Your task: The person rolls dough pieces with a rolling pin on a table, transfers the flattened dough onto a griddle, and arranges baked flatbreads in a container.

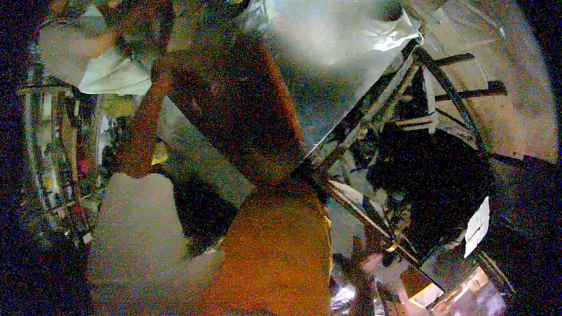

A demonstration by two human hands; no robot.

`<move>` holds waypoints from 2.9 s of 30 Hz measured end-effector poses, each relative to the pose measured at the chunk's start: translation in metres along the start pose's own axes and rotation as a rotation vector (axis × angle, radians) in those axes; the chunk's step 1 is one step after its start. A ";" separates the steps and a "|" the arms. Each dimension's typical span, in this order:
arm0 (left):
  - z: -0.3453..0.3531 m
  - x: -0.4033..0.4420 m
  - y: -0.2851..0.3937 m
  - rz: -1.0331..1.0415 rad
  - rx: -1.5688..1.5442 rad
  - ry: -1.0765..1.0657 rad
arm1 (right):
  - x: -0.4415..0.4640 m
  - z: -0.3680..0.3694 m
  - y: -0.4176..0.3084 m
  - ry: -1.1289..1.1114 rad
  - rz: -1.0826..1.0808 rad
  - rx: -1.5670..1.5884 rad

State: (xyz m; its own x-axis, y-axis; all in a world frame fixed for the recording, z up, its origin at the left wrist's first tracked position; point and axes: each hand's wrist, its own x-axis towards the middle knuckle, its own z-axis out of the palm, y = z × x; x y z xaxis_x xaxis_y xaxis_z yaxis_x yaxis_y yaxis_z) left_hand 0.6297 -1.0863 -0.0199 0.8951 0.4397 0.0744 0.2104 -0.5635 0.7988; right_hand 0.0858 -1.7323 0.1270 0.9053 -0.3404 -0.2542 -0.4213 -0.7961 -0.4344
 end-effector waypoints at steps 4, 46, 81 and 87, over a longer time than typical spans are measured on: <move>0.000 0.052 -0.009 0.065 0.166 -0.013 | 0.010 -0.011 -0.032 0.000 -0.003 -0.008; 0.367 -0.941 0.507 0.389 -0.440 -1.783 | -0.130 -0.213 0.519 0.647 0.702 1.423; 0.549 -1.059 0.581 1.463 0.459 -1.533 | -0.048 -0.164 0.700 0.586 0.431 -0.489; 0.561 -1.075 0.574 1.615 0.226 -1.332 | -0.035 -0.164 0.799 0.372 0.533 -0.542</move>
State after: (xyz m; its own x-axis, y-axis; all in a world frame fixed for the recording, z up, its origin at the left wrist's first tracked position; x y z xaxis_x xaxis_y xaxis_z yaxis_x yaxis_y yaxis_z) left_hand 0.0086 -2.2748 0.0236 -0.0609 -0.9981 0.0097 -0.9140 0.0596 0.4012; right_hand -0.2733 -2.4385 -0.0695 0.5918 -0.8053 0.0347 -0.7986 -0.5799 0.1612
